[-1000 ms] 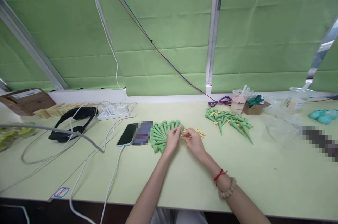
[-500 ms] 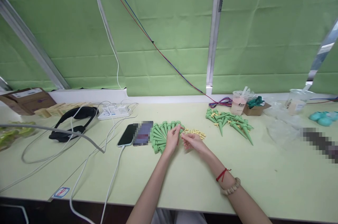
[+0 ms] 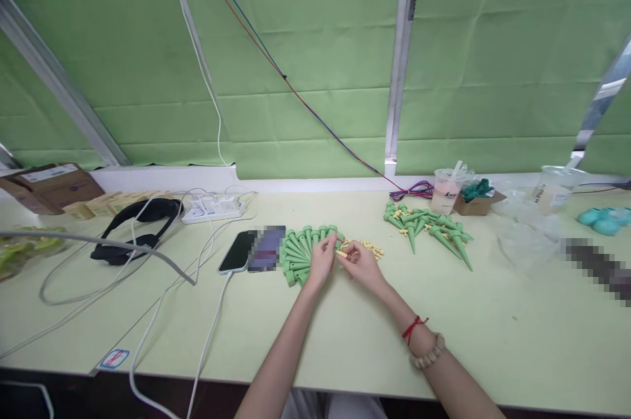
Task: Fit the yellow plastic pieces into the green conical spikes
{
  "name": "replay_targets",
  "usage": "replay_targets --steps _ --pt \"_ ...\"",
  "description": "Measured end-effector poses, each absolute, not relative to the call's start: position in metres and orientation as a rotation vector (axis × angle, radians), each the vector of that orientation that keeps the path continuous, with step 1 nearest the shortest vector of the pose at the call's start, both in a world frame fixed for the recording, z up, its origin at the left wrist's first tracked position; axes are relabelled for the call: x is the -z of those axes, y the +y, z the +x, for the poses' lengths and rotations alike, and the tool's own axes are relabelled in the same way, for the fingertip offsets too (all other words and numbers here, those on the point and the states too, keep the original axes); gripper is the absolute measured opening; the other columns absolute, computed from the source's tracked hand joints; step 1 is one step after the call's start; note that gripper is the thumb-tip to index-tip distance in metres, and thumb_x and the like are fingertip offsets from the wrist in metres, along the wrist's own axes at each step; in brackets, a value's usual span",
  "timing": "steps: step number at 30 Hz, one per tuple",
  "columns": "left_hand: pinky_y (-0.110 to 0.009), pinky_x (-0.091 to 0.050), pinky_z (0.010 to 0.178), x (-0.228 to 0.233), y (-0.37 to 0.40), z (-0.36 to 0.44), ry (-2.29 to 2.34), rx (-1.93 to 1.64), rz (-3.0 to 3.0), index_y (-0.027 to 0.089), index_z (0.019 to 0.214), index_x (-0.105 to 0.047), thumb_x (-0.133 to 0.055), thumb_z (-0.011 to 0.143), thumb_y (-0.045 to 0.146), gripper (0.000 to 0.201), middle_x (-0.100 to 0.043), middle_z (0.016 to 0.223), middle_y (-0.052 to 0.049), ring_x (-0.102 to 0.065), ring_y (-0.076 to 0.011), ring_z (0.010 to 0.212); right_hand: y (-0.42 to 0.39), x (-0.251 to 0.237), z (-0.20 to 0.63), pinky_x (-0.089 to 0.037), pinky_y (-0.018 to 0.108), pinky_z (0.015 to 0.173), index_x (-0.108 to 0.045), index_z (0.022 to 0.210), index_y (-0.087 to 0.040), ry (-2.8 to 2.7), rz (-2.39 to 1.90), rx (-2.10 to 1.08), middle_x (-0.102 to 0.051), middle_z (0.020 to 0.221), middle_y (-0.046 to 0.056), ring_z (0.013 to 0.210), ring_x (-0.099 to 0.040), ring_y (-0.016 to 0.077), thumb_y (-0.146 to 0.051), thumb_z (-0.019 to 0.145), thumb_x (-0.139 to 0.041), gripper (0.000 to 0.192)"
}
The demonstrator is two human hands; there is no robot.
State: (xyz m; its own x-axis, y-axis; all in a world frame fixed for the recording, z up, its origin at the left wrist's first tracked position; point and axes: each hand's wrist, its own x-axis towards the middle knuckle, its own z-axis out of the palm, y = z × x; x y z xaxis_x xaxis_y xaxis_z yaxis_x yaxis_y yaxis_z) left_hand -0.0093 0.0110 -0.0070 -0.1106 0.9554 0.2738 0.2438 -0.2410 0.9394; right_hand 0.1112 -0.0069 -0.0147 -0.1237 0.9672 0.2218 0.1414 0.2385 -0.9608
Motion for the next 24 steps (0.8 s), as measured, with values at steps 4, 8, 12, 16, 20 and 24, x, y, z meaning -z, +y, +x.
replay_targets --steps 4,8,12,16,20,24 --pt "-0.025 -0.025 0.043 0.000 0.009 -0.011 1.278 -1.377 1.388 0.017 0.077 -0.067 -0.041 0.080 0.063 0.053 -0.035 0.043 0.003 -0.029 -0.0090 0.040 -0.007 0.007 0.111 -0.051 0.024 0.042 -0.056 0.071 -0.015 -1.302 -1.176 -1.474 -0.055 0.060 0.000 0.047 -0.055 0.0110 -0.059 0.073 -0.058 0.044" --pt "-0.024 -0.027 0.043 -0.003 0.006 -0.011 1.207 -1.375 1.416 0.016 0.076 -0.066 -0.040 0.080 0.062 0.053 -0.036 0.043 0.004 -0.031 -0.0088 0.040 -0.008 0.001 0.111 -0.053 0.023 0.042 -0.063 0.075 -0.012 -1.159 -1.146 -1.694 -0.058 0.062 0.003 0.047 -0.056 0.0103 -0.053 0.079 -0.055 0.043" --pt "-0.023 -0.028 0.043 -0.002 0.006 -0.011 1.167 -1.379 1.449 0.015 0.077 -0.066 -0.040 0.081 0.061 0.052 -0.035 0.041 0.005 -0.032 -0.0086 0.040 -0.011 -0.001 0.114 -0.051 0.018 0.045 -0.064 0.076 -0.012 -1.078 -1.057 -1.758 -0.059 0.061 0.001 0.049 -0.056 0.0078 -0.042 0.081 -0.060 0.031" --pt "-0.022 -0.021 0.037 -0.004 0.006 -0.012 1.121 -1.313 1.451 0.015 0.078 -0.063 -0.042 0.080 0.063 0.053 -0.034 0.041 0.006 -0.027 -0.0063 0.034 -0.013 -0.001 0.117 -0.050 0.016 0.049 -0.063 0.072 -0.015 -1.051 -0.968 -1.814 -0.058 0.061 -0.001 0.051 -0.055 0.0065 -0.040 0.076 -0.066 0.026" --pt "-0.020 -0.019 0.035 -0.004 0.006 -0.012 1.077 -1.278 1.457 0.015 0.077 -0.061 -0.042 0.078 0.066 0.054 -0.031 0.038 0.007 -0.027 -0.0060 0.031 -0.010 0.003 0.115 -0.048 0.018 0.048 -0.058 0.066 -0.017 -1.092 -1.033 -1.666 -0.052 0.055 -0.004 0.046 -0.049 0.0064 -0.041 0.064 -0.074 0.029" --pt "-0.021 -0.017 0.035 -0.004 0.005 -0.009 1.083 -1.268 1.446 0.015 0.076 -0.060 -0.041 0.077 0.068 0.056 -0.027 0.036 0.008 -0.025 -0.0058 0.030 -0.009 0.003 0.113 -0.041 0.021 0.044 -0.052 0.062 -0.018 -1.272 -1.050 -1.287 -0.049 0.052 -0.006 0.045 -0.046 0.0078 -0.045 0.057 -0.076 0.037"
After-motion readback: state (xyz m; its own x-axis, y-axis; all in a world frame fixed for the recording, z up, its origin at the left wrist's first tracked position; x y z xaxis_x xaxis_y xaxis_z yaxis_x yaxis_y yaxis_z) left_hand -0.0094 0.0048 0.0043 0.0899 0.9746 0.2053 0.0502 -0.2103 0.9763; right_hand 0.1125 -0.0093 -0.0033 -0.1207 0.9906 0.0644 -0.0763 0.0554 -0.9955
